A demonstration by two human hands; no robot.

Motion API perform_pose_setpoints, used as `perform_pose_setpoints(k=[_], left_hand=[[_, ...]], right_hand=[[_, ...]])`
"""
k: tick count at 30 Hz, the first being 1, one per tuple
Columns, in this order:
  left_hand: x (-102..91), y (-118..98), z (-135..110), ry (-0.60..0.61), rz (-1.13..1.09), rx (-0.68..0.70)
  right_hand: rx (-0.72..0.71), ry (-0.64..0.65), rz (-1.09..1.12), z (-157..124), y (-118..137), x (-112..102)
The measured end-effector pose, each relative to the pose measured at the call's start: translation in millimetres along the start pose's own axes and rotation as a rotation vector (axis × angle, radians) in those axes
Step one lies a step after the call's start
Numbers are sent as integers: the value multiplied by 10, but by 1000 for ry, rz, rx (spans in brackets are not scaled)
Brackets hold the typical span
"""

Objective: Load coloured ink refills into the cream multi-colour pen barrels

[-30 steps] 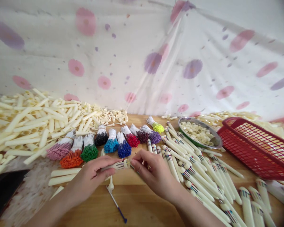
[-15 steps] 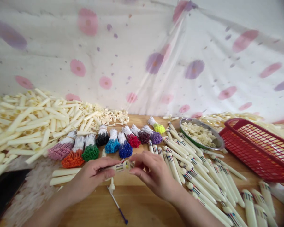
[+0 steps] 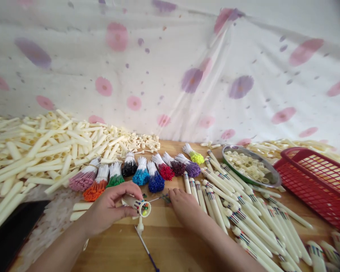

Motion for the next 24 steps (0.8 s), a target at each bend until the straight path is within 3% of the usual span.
perform_pose_setpoints(k=[6,9,13,15,18,24], left_hand=[[-17,7,-7,-3,91,91],[-11,6,-11,-14,118,95],[11,7,-6,-21,150,65],[17,16,-4,-29,172,56],[13,35,-9,-15,199,61],[-2,42,-20,21,212,56]], right_hand=[[103,-60,66,-163,-150,-297],[84,-118,167,-350,-252,-481],[-189,-450,230,-619,-215,-662],[-346,-554,208,-711,-128,-705],[-452,-578,159,-757,-19,-714],[-497,-566,171,-706,-25,-669]])
Point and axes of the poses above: each hand's wrist, its own z-axis towards the middle knuckle, its own x-axis out of the palm, y = z × x, the point moved 1 cm from there along z, towards the middle knuckle, and after that the axes turned 8 degrees about y, right-handed, at the moved point
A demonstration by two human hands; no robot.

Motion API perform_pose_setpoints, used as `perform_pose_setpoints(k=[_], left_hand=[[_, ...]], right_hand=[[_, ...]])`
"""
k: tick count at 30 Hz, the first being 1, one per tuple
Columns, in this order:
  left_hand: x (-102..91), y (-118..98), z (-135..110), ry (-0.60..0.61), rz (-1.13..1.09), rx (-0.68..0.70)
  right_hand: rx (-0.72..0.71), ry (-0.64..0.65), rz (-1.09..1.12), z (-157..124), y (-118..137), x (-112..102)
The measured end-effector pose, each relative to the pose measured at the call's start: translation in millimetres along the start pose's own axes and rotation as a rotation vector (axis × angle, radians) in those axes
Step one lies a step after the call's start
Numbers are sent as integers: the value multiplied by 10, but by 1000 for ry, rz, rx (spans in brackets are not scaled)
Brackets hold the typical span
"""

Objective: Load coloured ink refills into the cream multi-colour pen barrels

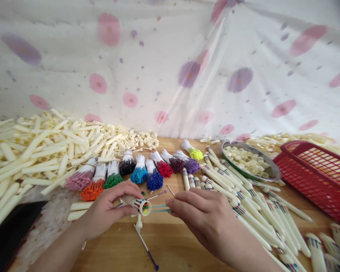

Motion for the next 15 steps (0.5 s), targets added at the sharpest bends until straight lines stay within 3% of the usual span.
perform_pose_setpoints(k=[15], left_hand=[[49,-11,5,57,22,-89]], right_hand=[[-47,51,13,17,14,27]])
Point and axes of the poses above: each hand's wrist, its own z-axis towards the middle knuckle, its own x-axis out of the palm, y = z × x, the point moved 1 cm from there along z, towards the middle knuckle, and after that the axes turned 8 degrees about y, right-handed, at the moved point
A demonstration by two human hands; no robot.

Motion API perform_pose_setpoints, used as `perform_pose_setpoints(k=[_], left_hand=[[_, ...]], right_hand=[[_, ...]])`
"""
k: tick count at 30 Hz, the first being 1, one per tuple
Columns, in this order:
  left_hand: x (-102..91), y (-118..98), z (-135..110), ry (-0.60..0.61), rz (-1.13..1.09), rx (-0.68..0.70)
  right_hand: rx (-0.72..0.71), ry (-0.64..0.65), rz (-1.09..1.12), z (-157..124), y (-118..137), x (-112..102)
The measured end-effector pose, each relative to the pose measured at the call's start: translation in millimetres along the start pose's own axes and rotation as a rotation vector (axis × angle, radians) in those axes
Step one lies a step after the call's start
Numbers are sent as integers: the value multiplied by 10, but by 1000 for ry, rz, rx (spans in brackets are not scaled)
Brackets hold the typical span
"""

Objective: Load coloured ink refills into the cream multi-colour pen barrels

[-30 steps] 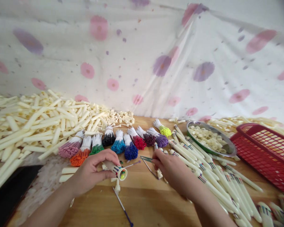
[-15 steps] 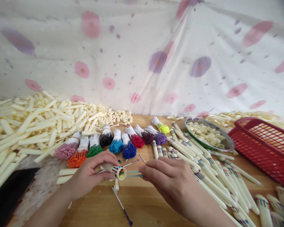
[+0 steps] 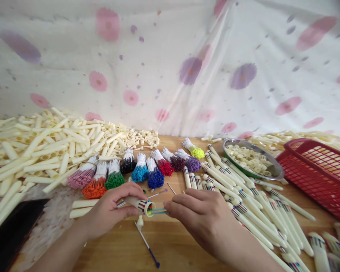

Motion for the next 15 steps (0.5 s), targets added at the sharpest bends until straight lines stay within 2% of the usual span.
perform_pose_setpoints(k=[10,15], left_hand=[[-6,23,-14,39,-23,-29],[-9,37,-19,69,-37,-24]], right_hand=[[-28,-55,-5,-5,2,-31],[-22,-27,11,-17,-11,-30]])
Point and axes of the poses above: each hand's wrist, its own z-axis towards the middle knuckle, its own x-axis out of the palm, y = z × x, the point moved 1 cm from there along z, towards the middle knuckle, and after that the axes turned 8 degrees about y, right-handed, at the moved point
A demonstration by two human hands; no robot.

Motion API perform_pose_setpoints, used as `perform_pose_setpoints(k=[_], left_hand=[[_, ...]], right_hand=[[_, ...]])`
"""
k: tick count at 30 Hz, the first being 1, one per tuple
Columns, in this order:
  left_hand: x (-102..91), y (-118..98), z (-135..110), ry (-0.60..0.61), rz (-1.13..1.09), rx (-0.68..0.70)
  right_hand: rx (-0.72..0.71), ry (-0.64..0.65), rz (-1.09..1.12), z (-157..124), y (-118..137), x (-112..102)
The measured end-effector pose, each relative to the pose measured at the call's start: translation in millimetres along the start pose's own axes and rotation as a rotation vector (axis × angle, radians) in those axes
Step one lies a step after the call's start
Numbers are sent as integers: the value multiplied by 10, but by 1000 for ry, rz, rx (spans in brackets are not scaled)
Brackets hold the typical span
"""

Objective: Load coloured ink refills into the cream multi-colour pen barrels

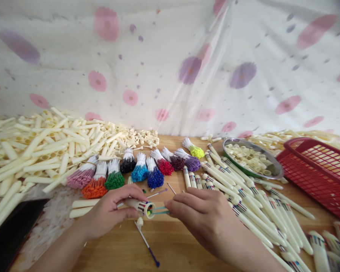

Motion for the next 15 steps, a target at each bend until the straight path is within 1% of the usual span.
perform_pose_setpoints(k=[7,15], left_hand=[[4,-23,0,15,9,-12],[14,22,-4,61,-25,-40]], right_hand=[[-16,-6,-11,17,9,4],[-41,-39,-21,3,-3,3]])
Point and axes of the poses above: each hand's wrist, its own z-axis towards the middle knuckle, its own x-axis out of the palm, y = z × x, the point moved 1 cm from there along z, towards the middle knuckle, and after that the axes turned 8 degrees about y, right-handed, at the moved point
